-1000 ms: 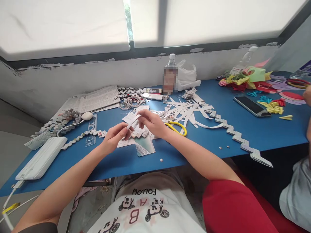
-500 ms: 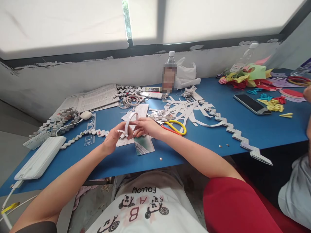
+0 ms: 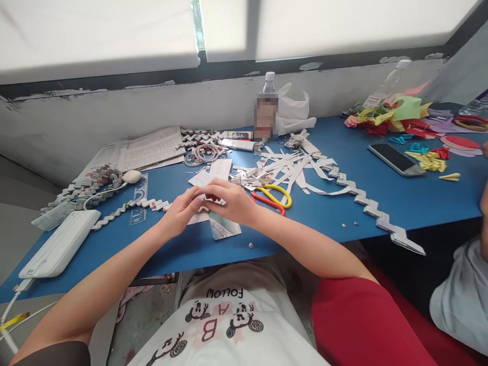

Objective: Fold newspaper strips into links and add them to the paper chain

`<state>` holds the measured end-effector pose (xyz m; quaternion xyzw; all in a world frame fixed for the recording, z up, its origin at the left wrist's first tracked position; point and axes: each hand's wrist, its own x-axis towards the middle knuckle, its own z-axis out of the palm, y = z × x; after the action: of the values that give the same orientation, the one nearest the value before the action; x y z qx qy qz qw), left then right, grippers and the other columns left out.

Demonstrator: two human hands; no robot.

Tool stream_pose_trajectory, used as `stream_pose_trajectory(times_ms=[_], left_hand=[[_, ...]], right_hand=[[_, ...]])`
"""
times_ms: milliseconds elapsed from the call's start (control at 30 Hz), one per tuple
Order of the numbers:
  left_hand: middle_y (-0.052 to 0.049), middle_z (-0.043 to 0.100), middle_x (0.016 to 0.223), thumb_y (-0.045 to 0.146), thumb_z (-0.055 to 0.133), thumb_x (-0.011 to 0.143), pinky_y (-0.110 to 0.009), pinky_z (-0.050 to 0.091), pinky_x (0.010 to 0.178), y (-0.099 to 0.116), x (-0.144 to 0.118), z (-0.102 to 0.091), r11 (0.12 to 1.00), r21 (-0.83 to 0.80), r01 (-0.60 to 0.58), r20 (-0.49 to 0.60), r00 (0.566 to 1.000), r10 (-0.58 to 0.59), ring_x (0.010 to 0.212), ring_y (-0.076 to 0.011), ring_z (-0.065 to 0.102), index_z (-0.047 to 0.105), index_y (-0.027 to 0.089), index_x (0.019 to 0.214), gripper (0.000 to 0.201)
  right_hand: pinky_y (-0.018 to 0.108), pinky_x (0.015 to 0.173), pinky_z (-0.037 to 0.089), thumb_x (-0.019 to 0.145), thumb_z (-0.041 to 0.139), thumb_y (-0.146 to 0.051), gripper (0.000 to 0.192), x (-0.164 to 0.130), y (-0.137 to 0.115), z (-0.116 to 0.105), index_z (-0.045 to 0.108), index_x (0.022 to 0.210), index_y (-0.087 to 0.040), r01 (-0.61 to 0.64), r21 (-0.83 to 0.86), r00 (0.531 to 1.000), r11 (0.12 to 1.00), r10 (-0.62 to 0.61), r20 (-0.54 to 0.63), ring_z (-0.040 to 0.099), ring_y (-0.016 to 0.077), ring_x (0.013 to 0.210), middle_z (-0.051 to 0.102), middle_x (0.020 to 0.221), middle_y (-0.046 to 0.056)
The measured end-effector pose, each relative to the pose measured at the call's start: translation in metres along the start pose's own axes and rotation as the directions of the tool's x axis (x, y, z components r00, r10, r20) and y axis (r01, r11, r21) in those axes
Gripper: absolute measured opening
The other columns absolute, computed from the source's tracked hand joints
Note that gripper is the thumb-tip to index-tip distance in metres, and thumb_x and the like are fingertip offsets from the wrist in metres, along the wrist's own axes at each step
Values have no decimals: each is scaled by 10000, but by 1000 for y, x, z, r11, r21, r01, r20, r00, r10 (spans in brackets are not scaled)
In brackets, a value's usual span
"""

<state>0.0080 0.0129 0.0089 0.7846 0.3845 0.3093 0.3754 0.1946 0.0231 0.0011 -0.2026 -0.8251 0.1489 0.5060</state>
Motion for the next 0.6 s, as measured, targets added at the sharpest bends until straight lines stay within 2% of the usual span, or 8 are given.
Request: stream_pose_trajectory(times_ms=[100, 167, 267, 333, 433, 600], left_hand=[[-15, 601, 815, 603, 380, 910, -263, 398, 641, 0, 0, 2, 997, 61, 50, 32, 998, -52, 744, -169, 541, 557, 178, 975, 466], [-11, 592, 795, 613, 391, 899, -258, 387, 616, 0, 0, 1, 995, 93, 42, 27, 999, -45, 715, -163, 526, 563, 177, 1005, 480], [-15, 599, 801, 574, 355, 923, -263, 398, 629, 1, 0, -1, 994, 106, 12, -3, 1000, -12, 720, -164, 526, 567, 177, 1075, 475], [-17, 609, 819, 487, 312, 959, -263, 414, 667, 3, 1, -3, 995, 100, 11, -52, 999, -6, 753, -164, 542, 575, 183, 1063, 416], [0, 597, 759, 383, 320, 972, -249, 408, 666, 5, 1, -4, 989, 146, 34, -121, 992, -16, 709, -146, 534, 582, 187, 1001, 328], [20, 537, 653, 385, 381, 963, -234, 367, 590, 7, 1, -2, 975, 208, 73, -198, 980, -31, 601, -124, 476, 583, 186, 880, 296]], right_hand=[[262, 655, 529, 852, 583, -184, 65, -1, 1, 3, 647, 857, -192, -53, 51, 998, 997, 54, -24, 600, 119, 671, 657, 799, 34], [266, 658, 534, 819, 614, -190, 37, 0, 1, 2, 649, 820, -178, -165, 112, 985, 980, 170, -40, 610, 123, 665, 662, 761, 27], [276, 659, 551, 812, 641, -270, 109, 3, 1, -1, 669, 834, -167, -377, 250, 918, 892, 395, -23, 643, 140, 694, 686, 776, 33], [284, 650, 559, 805, 660, -329, 175, 5, 3, -3, 689, 851, -163, -467, 315, 868, 826, 496, -14, 659, 149, 695, 698, 785, 40], [283, 619, 554, 785, 685, -350, 214, 6, 5, -7, 717, 860, -152, -514, 341, 825, 787, 563, -55, 656, 142, 638, 700, 733, 38], [291, 608, 560, 789, 677, -360, 235, 7, 5, -10, 754, 855, -148, -547, 333, 798, 768, 599, -72, 658, 146, 600, 712, 695, 42]])
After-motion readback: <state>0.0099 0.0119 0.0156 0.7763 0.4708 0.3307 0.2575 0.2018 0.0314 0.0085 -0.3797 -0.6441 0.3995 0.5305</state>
